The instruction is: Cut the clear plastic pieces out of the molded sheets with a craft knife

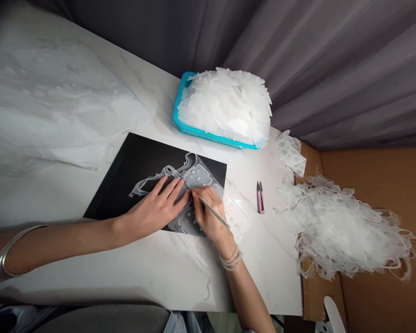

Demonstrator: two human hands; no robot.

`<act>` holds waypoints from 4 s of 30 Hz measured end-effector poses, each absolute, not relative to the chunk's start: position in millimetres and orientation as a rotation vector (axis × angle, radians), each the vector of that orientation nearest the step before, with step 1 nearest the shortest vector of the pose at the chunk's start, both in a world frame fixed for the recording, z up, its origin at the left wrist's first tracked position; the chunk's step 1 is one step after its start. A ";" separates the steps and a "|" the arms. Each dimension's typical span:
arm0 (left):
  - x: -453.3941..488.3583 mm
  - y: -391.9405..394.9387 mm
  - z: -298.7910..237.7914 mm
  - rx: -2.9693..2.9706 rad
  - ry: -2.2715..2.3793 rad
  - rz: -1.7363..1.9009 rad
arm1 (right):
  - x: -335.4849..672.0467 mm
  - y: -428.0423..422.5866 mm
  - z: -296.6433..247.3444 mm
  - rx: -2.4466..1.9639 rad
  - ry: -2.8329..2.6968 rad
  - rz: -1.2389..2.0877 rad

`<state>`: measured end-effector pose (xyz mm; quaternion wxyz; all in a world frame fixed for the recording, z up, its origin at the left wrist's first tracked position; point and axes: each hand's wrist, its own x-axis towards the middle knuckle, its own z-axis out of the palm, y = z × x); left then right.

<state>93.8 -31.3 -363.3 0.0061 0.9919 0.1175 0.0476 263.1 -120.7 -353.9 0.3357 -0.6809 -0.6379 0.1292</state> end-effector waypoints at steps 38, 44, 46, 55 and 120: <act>93.7 -35.1 -368.7 3.172 0.478 0.242 | 257.6 -112.7 -363.6 -1.780 -1.881 0.381; 91.2 -34.8 -367.5 3.206 0.449 0.226 | 368.1 -127.4 -348.5 -1.497 -0.428 0.754; 90.6 -35.3 -368.8 3.192 0.447 0.233 | 411.8 -141.7 -341.9 -1.469 -0.314 0.744; 114.3 -13.6 -334.3 2.387 0.487 0.301 | 354.4 -140.0 -307.9 -1.321 -0.433 0.811; 130.8 13.7 -277.2 1.336 0.435 0.220 | 281.6 -125.4 -270.6 -1.545 -0.946 0.777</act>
